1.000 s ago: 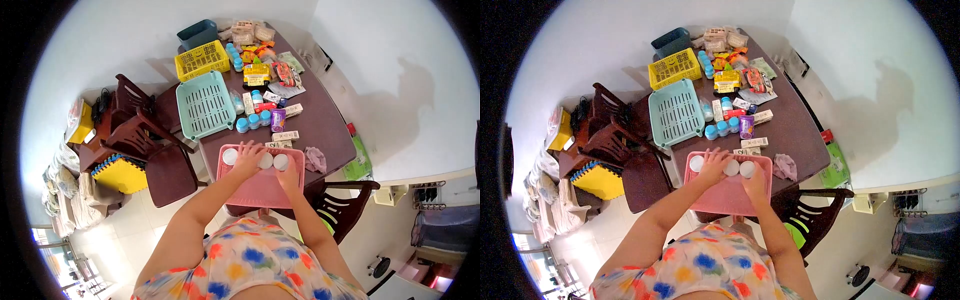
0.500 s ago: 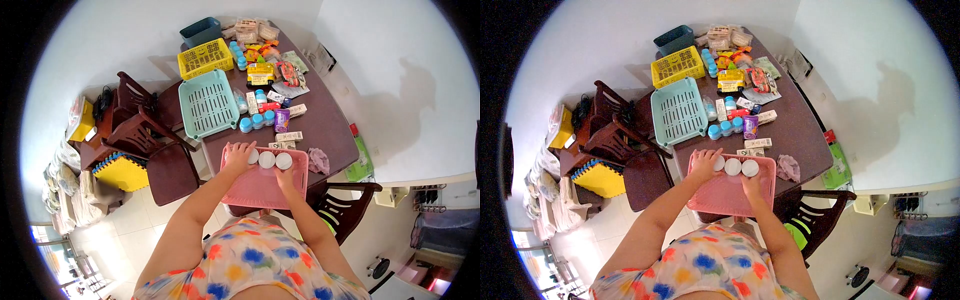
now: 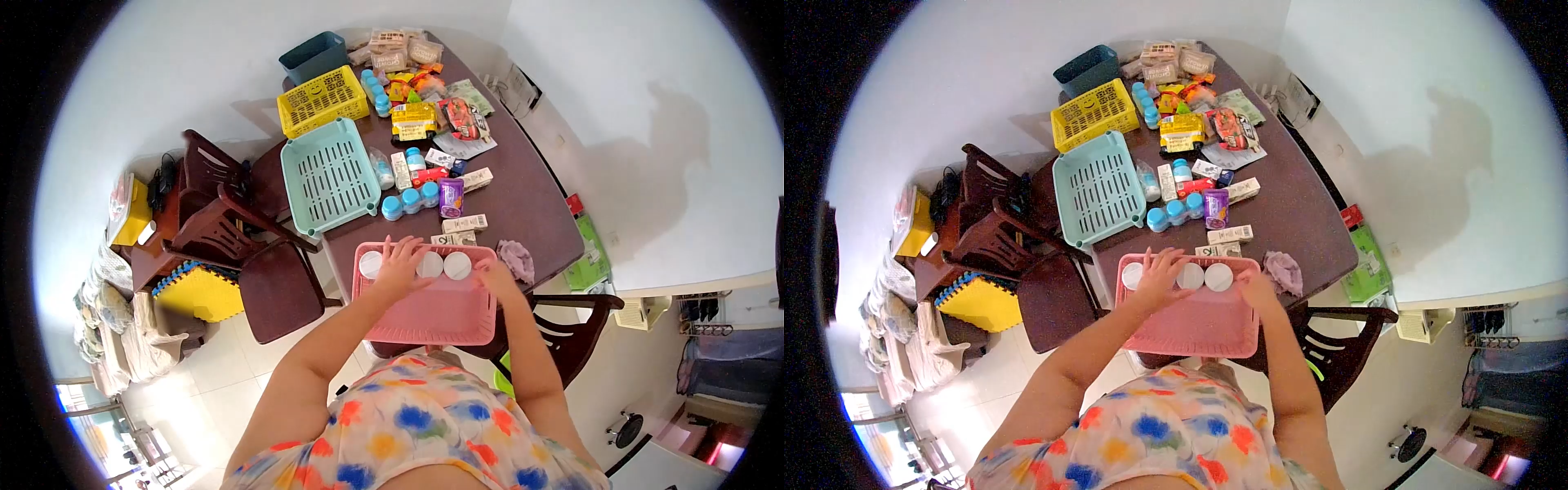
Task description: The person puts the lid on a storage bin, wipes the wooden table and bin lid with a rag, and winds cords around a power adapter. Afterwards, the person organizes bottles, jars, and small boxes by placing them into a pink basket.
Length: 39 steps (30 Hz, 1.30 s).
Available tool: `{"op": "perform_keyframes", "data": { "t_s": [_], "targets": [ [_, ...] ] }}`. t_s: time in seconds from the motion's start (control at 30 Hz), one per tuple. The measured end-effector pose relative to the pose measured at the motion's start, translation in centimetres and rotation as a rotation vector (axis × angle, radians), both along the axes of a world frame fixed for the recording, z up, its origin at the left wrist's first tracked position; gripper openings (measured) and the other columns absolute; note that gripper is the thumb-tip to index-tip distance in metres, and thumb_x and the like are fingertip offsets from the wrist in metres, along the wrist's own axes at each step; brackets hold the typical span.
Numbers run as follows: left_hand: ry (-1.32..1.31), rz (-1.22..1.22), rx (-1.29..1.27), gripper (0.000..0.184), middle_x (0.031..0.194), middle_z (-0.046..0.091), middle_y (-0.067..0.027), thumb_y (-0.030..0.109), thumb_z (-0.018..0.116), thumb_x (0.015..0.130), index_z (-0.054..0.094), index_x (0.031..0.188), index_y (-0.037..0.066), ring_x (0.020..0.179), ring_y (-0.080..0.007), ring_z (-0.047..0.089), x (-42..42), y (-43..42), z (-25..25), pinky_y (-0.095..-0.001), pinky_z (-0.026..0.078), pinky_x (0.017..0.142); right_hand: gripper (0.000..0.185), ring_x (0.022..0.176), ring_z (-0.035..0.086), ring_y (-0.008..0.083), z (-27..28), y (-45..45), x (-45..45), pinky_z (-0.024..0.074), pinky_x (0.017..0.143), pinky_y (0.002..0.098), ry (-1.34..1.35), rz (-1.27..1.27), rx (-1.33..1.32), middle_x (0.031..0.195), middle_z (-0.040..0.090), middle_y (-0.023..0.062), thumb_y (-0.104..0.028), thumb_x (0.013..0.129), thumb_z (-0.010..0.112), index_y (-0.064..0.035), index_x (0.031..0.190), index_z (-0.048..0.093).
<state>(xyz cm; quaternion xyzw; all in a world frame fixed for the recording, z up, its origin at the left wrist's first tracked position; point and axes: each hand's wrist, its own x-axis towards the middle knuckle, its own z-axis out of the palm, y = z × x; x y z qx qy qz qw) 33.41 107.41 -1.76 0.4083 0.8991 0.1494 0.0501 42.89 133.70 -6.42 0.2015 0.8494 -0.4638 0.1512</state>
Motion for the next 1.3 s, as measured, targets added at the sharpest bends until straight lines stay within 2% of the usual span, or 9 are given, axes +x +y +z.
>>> {"op": "perform_keyframes", "data": {
  "t_s": [0.23,0.53,0.67,0.7,0.8,0.97,1.03,1.13,1.3],
  "targets": [
    [-0.002,0.014,0.048,0.07,0.136,0.041,-0.0074,0.052,0.066,0.078,0.044,0.133,0.015,0.134,-0.028,0.031,-0.5,3.3,0.3,-0.0579,0.013,0.112,0.036,0.086,0.063,0.0293,1.8,1.8,-9.9,0.0492,0.075,0.0386,0.411,-0.189,0.117,0.093,0.065,0.0166,-0.027,0.081,0.066,-0.0022,0.106,0.058],
    [-0.15,0.077,-0.046,0.05,0.115,0.056,-0.0057,0.048,0.06,0.084,0.055,0.121,0.014,0.118,-0.0231,0.048,-1.6,4.1,-2.4,-0.0556,0.015,0.112,0.078,0.112,0.052,0.0392,-0.5,-2.2,-20.0,0.0454,0.092,0.0456,0.191,-0.244,0.339,0.119,0.052,0.0246,-0.044,0.072,0.073,-0.0021,0.129,0.04],
    [-0.136,0.14,0.032,0.044,0.112,0.058,-0.0051,0.042,0.061,0.085,0.056,0.119,0.014,0.115,-0.0221,0.051,-1.6,3.8,-2.9,-0.0528,0.019,0.111,0.08,0.109,0.054,0.0398,-1.1,-2.5,-20.4,0.0464,0.091,0.0465,0.197,-0.294,0.302,0.12,0.051,0.0248,-0.04,0.07,0.076,-0.0025,0.129,0.037],
    [-0.159,0.17,0.023,0.044,0.112,0.058,-0.0052,0.04,0.062,0.084,0.056,0.119,0.014,0.115,-0.0221,0.05,-2.1,4.0,-2.7,-0.0515,0.02,0.111,0.074,0.108,0.054,0.0398,-0.9,-2.5,-20.5,0.0448,0.091,0.0442,0.243,-0.33,0.254,0.117,0.053,0.0252,-0.034,0.067,0.079,-0.0003,0.121,0.042],
    [-0.132,0.22,0.065,0.047,0.117,0.057,-0.0085,0.032,0.066,0.082,0.053,0.123,0.015,0.116,-0.0256,0.05,-4.2,3.9,-3.0,-0.0485,0.027,0.108,0.075,0.104,0.056,0.0402,0.5,-1.2,-19.5,0.0467,0.088,0.0446,0.325,-0.267,0.029,0.116,0.053,0.0231,-0.03,0.068,0.078,-0.0024,0.126,0.039],
    [-0.015,0.277,0.149,0.06,0.12,0.053,-0.0118,0.024,0.071,0.077,0.046,0.13,0.013,0.116,-0.0289,0.049,-9.2,5.4,-1.8,-0.0447,0.036,0.101,0.072,0.115,0.046,0.0376,0.6,0.0,-16.6,0.0396,0.097,0.0427,0.653,-0.362,0.171,0.124,0.044,0.0225,-0.02,0.068,0.077,-0.0023,0.127,0.04],
    [0.105,0.277,0.144,0.066,0.121,0.052,-0.0123,0.024,0.073,0.075,0.044,0.132,0.012,0.115,-0.0295,0.048,-11.1,6.4,-2.3,-0.0439,0.037,0.099,0.073,0.113,0.047,0.0362,2.1,0.5,-14.5,0.0396,0.097,0.042,0.641,-0.368,0.16,0.122,0.044,0.0214,-0.018,0.068,0.078,-0.0022,0.128,0.04],
    [0.129,0.272,0.032,0.073,0.122,0.051,-0.0116,0.025,0.076,0.071,0.041,0.134,0.013,0.115,-0.0295,0.049,-13.7,7.8,-3.8,-0.0422,0.038,0.098,0.074,0.112,0.047,0.0312,3.0,1.0,-10.8,0.0391,0.097,0.04,0.625,-0.402,0.089,0.119,0.044,0.0178,-0.016,0.067,0.078,-0.0033,0.129,0.041],
    [0.102,0.318,-0.188,0.063,0.11,0.054,-0.0082,0.024,0.08,0.064,0.05,0.117,0.014,0.103,-0.0276,0.056,-15.4,8.1,-7.4,-0.04,0.043,0.087,0.074,0.111,0.046,0.0267,3.4,1.0,-5.1,0.0383,0.097,0.0385,0.582,-0.524,-0.155,0.121,0.043,0.0148,-0.016,0.067,0.079,-0.0043,0.129,0.04]
  ]
}}
